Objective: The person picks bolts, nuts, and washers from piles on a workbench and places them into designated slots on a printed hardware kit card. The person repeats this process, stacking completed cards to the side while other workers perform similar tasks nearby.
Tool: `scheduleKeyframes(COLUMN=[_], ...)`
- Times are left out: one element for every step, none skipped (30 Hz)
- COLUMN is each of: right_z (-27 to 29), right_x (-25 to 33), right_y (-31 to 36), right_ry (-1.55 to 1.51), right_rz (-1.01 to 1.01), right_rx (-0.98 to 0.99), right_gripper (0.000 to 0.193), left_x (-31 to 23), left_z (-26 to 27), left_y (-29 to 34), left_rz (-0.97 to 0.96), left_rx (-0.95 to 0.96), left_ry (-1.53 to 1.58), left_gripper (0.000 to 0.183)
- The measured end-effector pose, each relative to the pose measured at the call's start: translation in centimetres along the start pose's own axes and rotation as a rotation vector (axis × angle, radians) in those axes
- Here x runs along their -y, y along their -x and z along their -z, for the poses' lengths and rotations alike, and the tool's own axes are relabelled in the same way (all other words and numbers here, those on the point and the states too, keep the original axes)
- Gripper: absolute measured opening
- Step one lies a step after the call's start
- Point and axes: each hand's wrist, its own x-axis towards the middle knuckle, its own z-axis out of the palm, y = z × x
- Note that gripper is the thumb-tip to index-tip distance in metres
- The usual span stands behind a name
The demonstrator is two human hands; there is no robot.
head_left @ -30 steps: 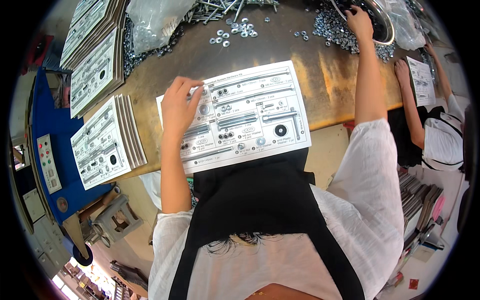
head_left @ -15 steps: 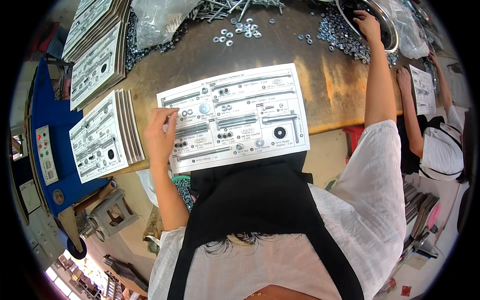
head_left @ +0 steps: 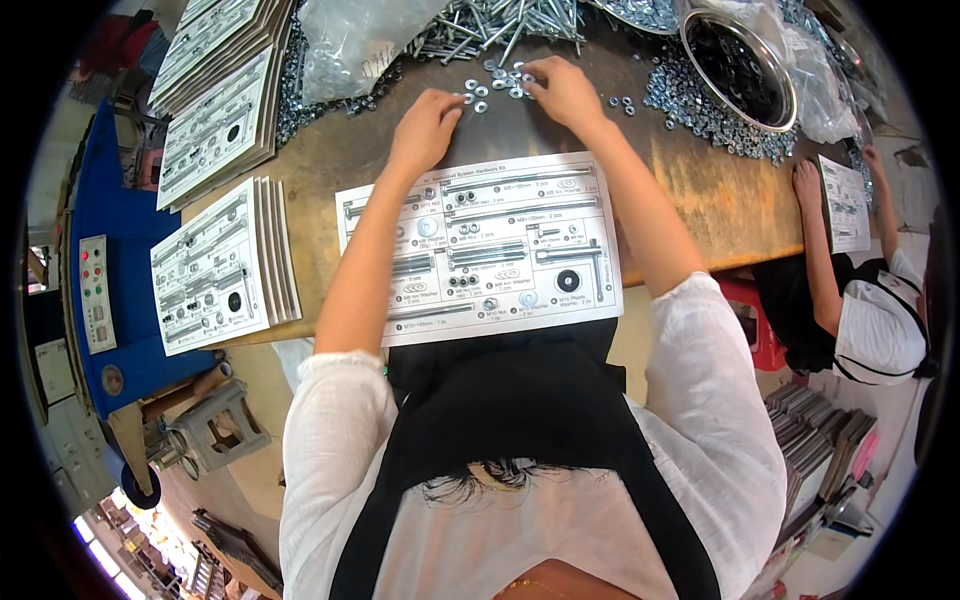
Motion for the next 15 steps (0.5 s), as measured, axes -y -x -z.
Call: scheduleKeyframes(right_z=[-1.1,-2.0,-2.9,-3.7,-4.3,-4.2,-4.0,-3.7,-3.4,-3.0,-2.3,-1.6,-0.9,-0.2,0.0], right_x=[-0.2,-0.4,-0.9,-1.4,-1.6,-1.3,-1.0,-0.5,0.0,0.3,0.8,1.2,1.5,1.9,2.3], right_y=[0.1,0.3,0.7,1.2,1.6,2.4,3.5,4.7,5.6,6.4,7.0,7.2,7.2,7.0,6.9], right_ry=[0.042,0.080,0.078,0.077,0.074,0.038,0.002,-0.034,-0.022,-0.076,-0.130,-0.183,-0.160,-0.140,-0.120], right_rz=[0.041,0.084,0.144,0.204,0.268,0.283,0.297,0.311,0.295,0.262,0.231,0.198,0.169,0.144,0.119], right_rx=[-0.050,-0.099,-0.100,-0.102,-0.097,-0.054,-0.011,0.034,0.099,0.110,0.119,0.127,0.093,0.059,0.025], right_gripper=[0.033,0.036,0.038,0.040,0.042,0.043,0.044,0.046,0.047,0.048,0.049,0.050,0.049,0.048,0.048], left_x=[1.0,1.8,2.1,2.4,2.7,2.1,1.7,1.4,1.4,1.4,0.6,-0.6,-1.3,-1.6,-1.8], left_z=[-1.5,-2.7,-3.4,-4.1,-4.6,-4.6,-4.3,-4.1,-4.0,-3.9,-3.3,-2.4,-1.9,-1.8,-1.9], left_y=[-1.4,-2.7,-3.3,-3.5,-3.2,-2.7,-1.9,-0.9,0.1,0.9,1.5,1.6,1.6,1.4,1.0], left_rz=[-0.012,-0.021,-0.032,-0.073,-0.107,-0.140,-0.078,-0.101,-0.119,-0.137,-0.120,-0.105,-0.088,-0.090,-0.090], left_rx=[-0.017,-0.035,-0.053,-0.013,0.025,0.065,0.161,0.145,0.131,0.116,0.064,0.012,-0.040,-0.021,-0.003], left_ry=[-0.041,-0.085,-0.125,-0.132,-0.138,-0.143,-0.071,-0.054,-0.039,-0.024,-0.033,-0.042,-0.052,-0.105,-0.158], left_gripper=[0.029,0.032,0.035,0.038,0.041,0.044,0.046,0.046,0.045,0.045,0.042,0.039,0.036,0.031,0.028])
